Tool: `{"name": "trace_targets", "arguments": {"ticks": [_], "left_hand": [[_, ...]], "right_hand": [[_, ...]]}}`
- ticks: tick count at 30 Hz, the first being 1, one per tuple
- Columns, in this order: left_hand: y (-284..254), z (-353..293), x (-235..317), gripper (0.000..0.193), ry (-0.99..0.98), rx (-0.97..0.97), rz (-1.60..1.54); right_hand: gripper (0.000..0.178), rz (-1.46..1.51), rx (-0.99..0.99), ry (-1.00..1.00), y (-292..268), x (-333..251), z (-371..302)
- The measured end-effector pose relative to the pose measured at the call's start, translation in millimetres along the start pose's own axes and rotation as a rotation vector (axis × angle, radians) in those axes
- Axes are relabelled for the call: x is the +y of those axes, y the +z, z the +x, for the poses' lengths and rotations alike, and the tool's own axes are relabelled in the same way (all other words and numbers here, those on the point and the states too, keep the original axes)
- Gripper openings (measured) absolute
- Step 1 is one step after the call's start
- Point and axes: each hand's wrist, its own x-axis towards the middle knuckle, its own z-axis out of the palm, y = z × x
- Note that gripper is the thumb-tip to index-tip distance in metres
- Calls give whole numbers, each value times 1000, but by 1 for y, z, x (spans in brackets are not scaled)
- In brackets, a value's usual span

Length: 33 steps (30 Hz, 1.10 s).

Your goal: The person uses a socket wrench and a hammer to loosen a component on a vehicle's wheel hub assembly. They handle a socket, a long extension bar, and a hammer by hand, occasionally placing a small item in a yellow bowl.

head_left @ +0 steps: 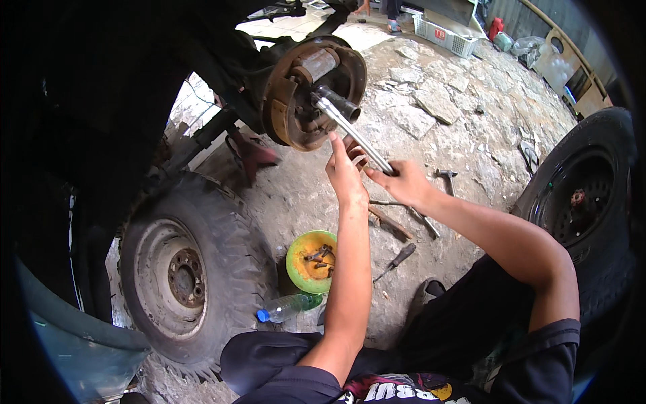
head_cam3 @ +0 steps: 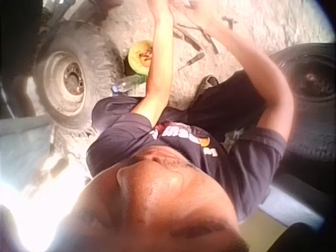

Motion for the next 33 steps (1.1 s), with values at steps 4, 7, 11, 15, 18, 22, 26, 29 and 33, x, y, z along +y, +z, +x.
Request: {"name": "trace_targets", "arguments": {"ticks": [4,7,11,15,18,22,26,29,33], "left_hand": [[-13,6,7,36,282,55,24],[-25,15,23,33,488,-2,101],[-33,11,37,32,528,47,13],[-34,-3,45,35,598,89,106],[-50,-3,46,33,660,-67,260],[-77,-7,51,23,660,-161,459],[-93,-10,57,19,665,-185,620],[-102,-16,57,19,637,-195,660],[-125,-23,47,19,583,-205,687]], "right_hand": [[46,40,-10,112,2,10,-15],[43,117,-35,146,4,7,-25],[38,121,-93,144,4,-3,-31],[34,119,-152,94,12,17,-18],[30,168,-226,51,21,34,-9],[24,124,-339,-23,28,40,-1],[25,67,-413,-127,33,68,21],[28,0,-415,-210,37,78,34],[31,-71,-442,-205,44,90,42]]}}
